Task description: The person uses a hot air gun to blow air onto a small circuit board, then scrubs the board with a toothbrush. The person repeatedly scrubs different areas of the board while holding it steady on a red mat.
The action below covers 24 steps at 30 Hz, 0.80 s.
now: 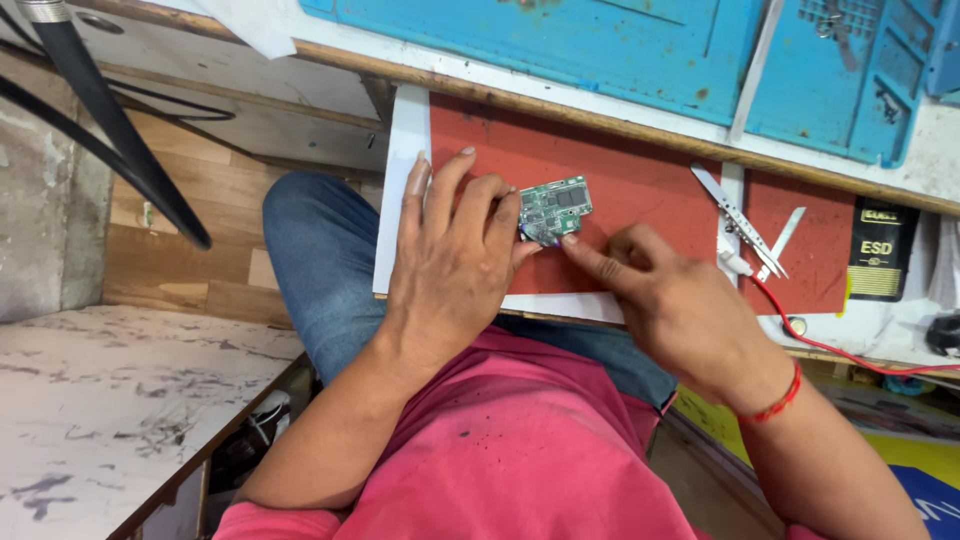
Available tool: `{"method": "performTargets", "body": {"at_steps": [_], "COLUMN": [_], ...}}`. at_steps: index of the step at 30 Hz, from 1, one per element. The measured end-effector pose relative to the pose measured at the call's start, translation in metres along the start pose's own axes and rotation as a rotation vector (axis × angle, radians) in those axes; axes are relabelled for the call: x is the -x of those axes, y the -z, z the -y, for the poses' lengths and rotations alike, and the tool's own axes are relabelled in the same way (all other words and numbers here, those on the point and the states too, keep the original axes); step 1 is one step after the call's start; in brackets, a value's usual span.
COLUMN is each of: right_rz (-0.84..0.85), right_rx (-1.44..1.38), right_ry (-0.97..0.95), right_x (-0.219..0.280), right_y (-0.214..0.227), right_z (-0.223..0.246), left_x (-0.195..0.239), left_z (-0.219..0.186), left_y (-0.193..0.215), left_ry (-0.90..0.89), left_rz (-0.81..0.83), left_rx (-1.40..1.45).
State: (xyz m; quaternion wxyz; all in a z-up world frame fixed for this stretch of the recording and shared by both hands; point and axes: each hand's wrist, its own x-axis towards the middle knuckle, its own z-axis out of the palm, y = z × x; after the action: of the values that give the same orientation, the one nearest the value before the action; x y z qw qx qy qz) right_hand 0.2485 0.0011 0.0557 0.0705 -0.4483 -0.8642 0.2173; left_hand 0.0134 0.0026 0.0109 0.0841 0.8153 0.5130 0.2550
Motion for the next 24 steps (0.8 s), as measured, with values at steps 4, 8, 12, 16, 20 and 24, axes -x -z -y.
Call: {"method": "performTargets", "body": {"at_steps": [4, 8, 12, 16, 20, 24], "right_rz": [-0.072, -0.080, -0.005, -0.075, -0.009, -0.133], "right_rx": [0.184, 0.120, 0.144, 0.151, 0.171, 0.204], "right_ry": [-0.199, -0.160, -0.248, -0.220, -0.216, -0.327], "right_x": [0.002, 0.002, 0.001, 0.002, -0.007, -0.013], "right_y": [-0.002, -0.008, -0.004, -0.005, -0.005, -0.005], "right_z": [0.001, 0.009, 0.013, 0.016, 0.017, 0.021], "left_x": [0.000, 0.003, -0.002, 0.000, 0.000, -0.002], "left_z": [0.000, 0.001, 0.002, 0.001, 0.003, 0.006], "left_y": [0.000, 0.000, 0.000, 0.000, 0.001, 0.001], "left_ry": [0.025, 0.015, 0.004, 0.009, 0.021, 0.030], "left_rz": [0.006, 0.006, -0.005, -0.013, -0.011, -0.040], "left_rx": [0.041, 0.046, 0.058, 0.053, 0.078, 0.142]}}
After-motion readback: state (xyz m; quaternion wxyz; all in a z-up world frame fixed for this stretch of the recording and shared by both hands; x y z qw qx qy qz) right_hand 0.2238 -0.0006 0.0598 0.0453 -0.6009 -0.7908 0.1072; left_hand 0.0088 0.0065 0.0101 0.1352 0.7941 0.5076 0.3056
